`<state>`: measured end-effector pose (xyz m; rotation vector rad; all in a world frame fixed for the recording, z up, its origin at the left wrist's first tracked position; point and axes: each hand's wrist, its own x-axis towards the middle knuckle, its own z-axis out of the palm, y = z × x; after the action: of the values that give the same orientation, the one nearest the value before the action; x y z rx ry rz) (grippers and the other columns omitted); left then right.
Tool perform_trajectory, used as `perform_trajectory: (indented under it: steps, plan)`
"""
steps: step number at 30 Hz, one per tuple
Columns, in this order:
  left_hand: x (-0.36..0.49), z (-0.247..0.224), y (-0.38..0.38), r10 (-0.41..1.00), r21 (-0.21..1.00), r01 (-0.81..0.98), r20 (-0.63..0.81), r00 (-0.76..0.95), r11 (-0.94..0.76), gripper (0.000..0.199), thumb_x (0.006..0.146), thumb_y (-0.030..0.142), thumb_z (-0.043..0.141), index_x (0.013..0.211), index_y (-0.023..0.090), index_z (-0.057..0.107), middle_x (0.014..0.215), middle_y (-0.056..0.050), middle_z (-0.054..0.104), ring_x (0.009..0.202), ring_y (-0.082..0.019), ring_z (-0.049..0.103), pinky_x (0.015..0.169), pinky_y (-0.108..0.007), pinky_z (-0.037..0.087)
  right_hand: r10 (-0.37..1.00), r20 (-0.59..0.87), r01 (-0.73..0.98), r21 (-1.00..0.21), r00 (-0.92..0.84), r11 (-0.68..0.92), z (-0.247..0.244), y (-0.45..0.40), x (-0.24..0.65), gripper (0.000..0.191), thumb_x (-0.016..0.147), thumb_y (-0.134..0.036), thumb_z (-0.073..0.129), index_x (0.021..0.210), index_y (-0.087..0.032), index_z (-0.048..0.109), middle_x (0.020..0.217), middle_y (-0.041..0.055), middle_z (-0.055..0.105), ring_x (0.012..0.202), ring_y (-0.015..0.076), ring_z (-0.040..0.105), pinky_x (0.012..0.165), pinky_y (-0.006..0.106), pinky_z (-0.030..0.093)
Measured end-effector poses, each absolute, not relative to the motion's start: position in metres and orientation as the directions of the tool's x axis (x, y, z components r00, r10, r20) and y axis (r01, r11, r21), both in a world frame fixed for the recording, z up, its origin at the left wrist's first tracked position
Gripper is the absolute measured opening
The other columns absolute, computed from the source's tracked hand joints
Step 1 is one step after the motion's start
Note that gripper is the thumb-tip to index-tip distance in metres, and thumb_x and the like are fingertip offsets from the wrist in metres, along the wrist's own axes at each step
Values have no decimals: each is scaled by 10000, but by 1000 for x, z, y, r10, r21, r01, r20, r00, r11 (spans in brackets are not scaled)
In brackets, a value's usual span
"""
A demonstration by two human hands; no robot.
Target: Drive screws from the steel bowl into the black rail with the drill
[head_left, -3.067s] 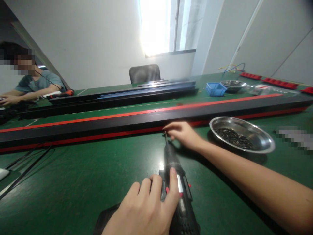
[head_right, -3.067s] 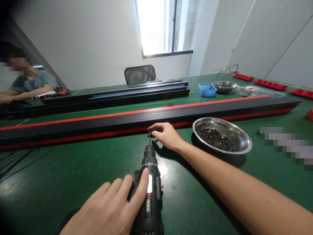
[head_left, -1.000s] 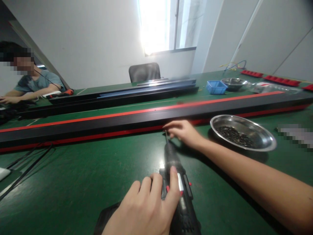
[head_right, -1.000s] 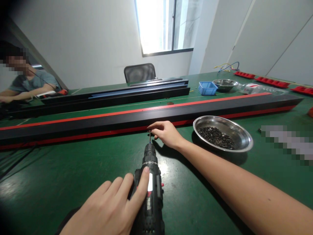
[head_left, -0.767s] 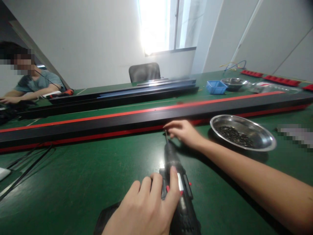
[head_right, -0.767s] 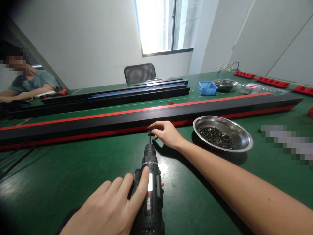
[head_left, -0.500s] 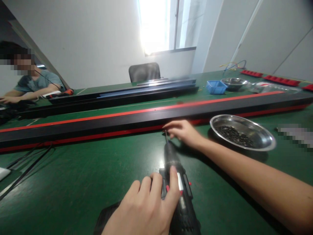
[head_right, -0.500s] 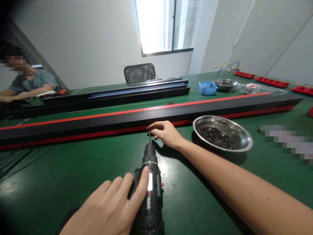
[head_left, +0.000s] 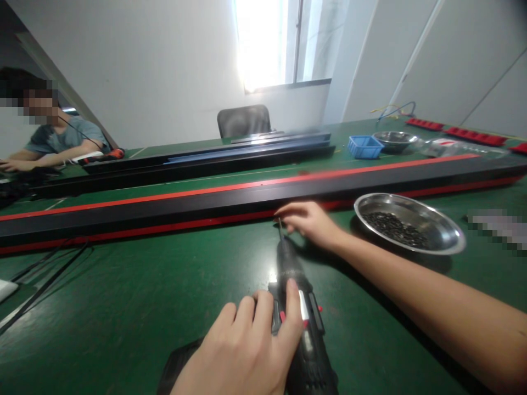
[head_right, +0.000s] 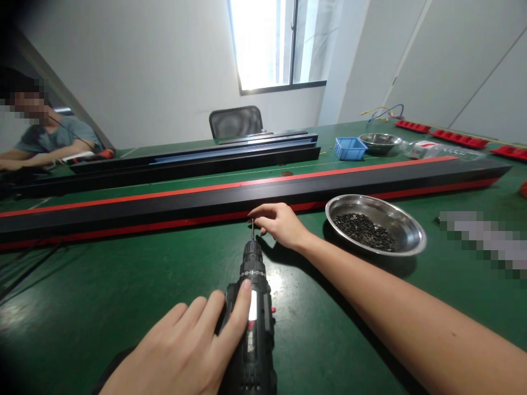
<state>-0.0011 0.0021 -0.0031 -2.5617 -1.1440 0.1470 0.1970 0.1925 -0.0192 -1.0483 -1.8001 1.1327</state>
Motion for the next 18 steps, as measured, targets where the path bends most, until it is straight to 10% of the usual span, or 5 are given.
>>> perform_trajectory:
  steps: [18]
  plan:
    - [0,-2,3,747,-342,707,21,665,-619,591,1006,242,301,1581,116,249,1058,-150,667,823,-289,679,605,-373,560,891,206,201,-930,-404,306,-28,193,196,255,812,-196,627,1020,-146,765,999,96,779,860,200,719,696,301,581]
